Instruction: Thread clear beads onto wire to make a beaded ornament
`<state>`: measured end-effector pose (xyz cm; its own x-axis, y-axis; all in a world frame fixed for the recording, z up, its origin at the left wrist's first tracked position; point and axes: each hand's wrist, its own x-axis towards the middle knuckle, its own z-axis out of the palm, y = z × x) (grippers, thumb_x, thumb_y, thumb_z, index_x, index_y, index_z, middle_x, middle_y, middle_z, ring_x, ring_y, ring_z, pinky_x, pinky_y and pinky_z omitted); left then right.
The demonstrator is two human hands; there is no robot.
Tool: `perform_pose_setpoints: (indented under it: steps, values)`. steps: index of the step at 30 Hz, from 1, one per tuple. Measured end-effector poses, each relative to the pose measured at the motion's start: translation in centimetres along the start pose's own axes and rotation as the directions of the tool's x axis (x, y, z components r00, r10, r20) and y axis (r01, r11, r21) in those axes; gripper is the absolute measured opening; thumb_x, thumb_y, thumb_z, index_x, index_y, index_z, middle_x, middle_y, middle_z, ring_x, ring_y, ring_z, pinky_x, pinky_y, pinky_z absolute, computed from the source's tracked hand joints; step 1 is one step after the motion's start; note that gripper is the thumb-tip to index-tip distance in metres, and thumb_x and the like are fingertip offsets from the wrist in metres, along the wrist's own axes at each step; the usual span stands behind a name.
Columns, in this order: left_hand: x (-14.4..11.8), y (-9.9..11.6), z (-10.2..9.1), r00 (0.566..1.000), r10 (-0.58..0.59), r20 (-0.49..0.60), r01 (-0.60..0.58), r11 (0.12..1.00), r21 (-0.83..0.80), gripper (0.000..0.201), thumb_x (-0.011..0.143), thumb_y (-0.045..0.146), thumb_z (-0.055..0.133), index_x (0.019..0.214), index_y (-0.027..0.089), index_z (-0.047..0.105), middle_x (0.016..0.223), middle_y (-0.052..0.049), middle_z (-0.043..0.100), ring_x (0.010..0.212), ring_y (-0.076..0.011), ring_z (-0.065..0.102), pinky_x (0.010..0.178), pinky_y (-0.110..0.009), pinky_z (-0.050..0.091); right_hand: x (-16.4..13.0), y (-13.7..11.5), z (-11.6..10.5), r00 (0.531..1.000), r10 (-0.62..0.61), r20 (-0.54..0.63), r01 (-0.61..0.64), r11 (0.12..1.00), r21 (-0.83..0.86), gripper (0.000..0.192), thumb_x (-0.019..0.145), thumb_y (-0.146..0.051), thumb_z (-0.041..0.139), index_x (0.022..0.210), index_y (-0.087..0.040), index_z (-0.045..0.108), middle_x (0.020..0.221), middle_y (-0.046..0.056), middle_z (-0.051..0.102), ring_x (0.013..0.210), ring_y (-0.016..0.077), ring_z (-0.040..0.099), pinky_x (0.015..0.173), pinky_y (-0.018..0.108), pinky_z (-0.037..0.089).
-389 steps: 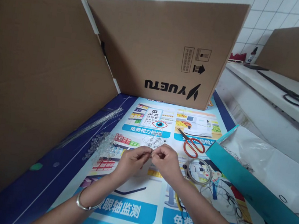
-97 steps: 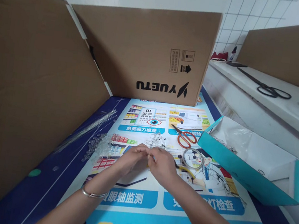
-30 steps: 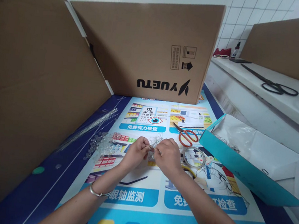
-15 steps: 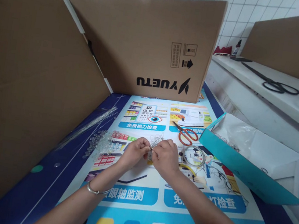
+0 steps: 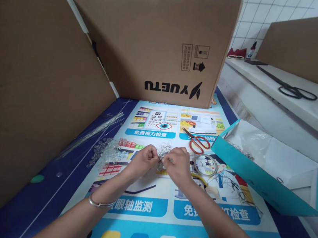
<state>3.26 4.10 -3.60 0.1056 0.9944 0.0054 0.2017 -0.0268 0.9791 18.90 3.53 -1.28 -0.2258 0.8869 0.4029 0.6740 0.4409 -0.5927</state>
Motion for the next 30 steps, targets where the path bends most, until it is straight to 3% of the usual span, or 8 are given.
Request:
perform_pose_setpoints:
  steps: [5, 9, 12, 16, 24, 30]
  values:
    - [-0.1, 0.1, -0.2, 1.000, -0.002, -0.026, 0.002, 1.000, -0.015, 0.009, 0.066, 0.014, 0.053, 0.068, 0.018, 0.046, 0.055, 0.007, 0.045, 0.048, -0.0059, 0.038, 0.045, -0.016, 0.026, -0.3, 1.1, 0.3, 0.992, 0.120, -0.031, -0.105, 0.950, 0.294, 0.009, 0.075, -0.022, 0.059, 0.068, -0.021, 0.066, 0.076, 0.002, 0.060, 0.083, 0.0178, 0.054, 0.079, 0.032, 0.040]
    - [-0.2, 0.2, -0.2, 0.999, -0.025, -0.033, 0.024, 0.998, -0.054, 0.011, 0.066, 0.014, 0.054, 0.070, 0.018, 0.044, 0.056, 0.006, 0.046, 0.047, -0.0053, 0.038, 0.045, -0.016, 0.027, -0.6, 0.8, 0.2, 0.980, 0.198, -0.001, -0.183, 0.909, 0.374, 0.009, 0.075, -0.022, 0.057, 0.068, -0.020, 0.064, 0.080, 0.002, 0.061, 0.085, 0.0181, 0.055, 0.080, 0.032, 0.040]
    - [-0.4, 0.4, -0.2, 0.999, -0.046, -0.021, 0.044, 0.995, -0.093, 0.012, 0.066, 0.015, 0.055, 0.071, 0.018, 0.044, 0.056, 0.006, 0.048, 0.046, -0.0046, 0.038, 0.044, -0.015, 0.027, -0.6, 0.4, 0.1, 0.979, 0.204, -0.020, -0.187, 0.929, 0.319, 0.009, 0.072, -0.017, 0.058, 0.065, -0.020, 0.063, 0.076, 0.001, 0.061, 0.082, 0.0179, 0.054, 0.080, 0.032, 0.039]
    - [-0.7, 1.0, -0.2, 0.996, -0.084, 0.013, 0.085, 0.986, -0.144, 0.014, 0.067, 0.016, 0.056, 0.072, 0.018, 0.043, 0.054, 0.007, 0.047, 0.041, -0.0037, 0.037, 0.041, -0.015, 0.026, -0.5, 0.0, 0.1, 0.995, 0.076, -0.059, -0.067, 0.987, 0.143, 0.009, 0.065, -0.011, 0.062, 0.062, -0.020, 0.063, 0.073, 0.001, 0.059, 0.080, 0.0179, 0.050, 0.077, 0.031, 0.038]
    - [-0.8, 1.5, -0.4, 0.989, -0.100, 0.113, 0.118, 0.979, -0.169, 0.013, 0.068, 0.016, 0.057, 0.071, 0.018, 0.044, 0.051, 0.006, 0.049, 0.041, -0.0070, 0.048, 0.042, -0.017, 0.034, -0.5, -0.7, -0.2, 0.999, -0.032, 0.031, 0.034, 0.999, -0.041, 0.009, 0.068, -0.011, 0.062, 0.064, -0.020, 0.063, 0.077, 0.002, 0.060, 0.083, 0.0185, 0.046, 0.076, 0.032, 0.034]
    - [-0.6, 0.8, -0.5, 0.988, -0.077, 0.137, 0.096, 0.986, -0.136, 0.011, 0.068, 0.014, 0.055, 0.070, 0.018, 0.046, 0.048, 0.007, 0.046, 0.040, -0.0059, 0.044, 0.040, -0.016, 0.030, -0.9, -1.1, -0.5, 0.995, -0.088, 0.056, 0.095, 0.985, -0.147, 0.010, 0.072, -0.011, 0.059, 0.066, -0.019, 0.062, 0.077, 0.003, 0.059, 0.085, 0.0197, 0.044, 0.076, 0.034, 0.033]
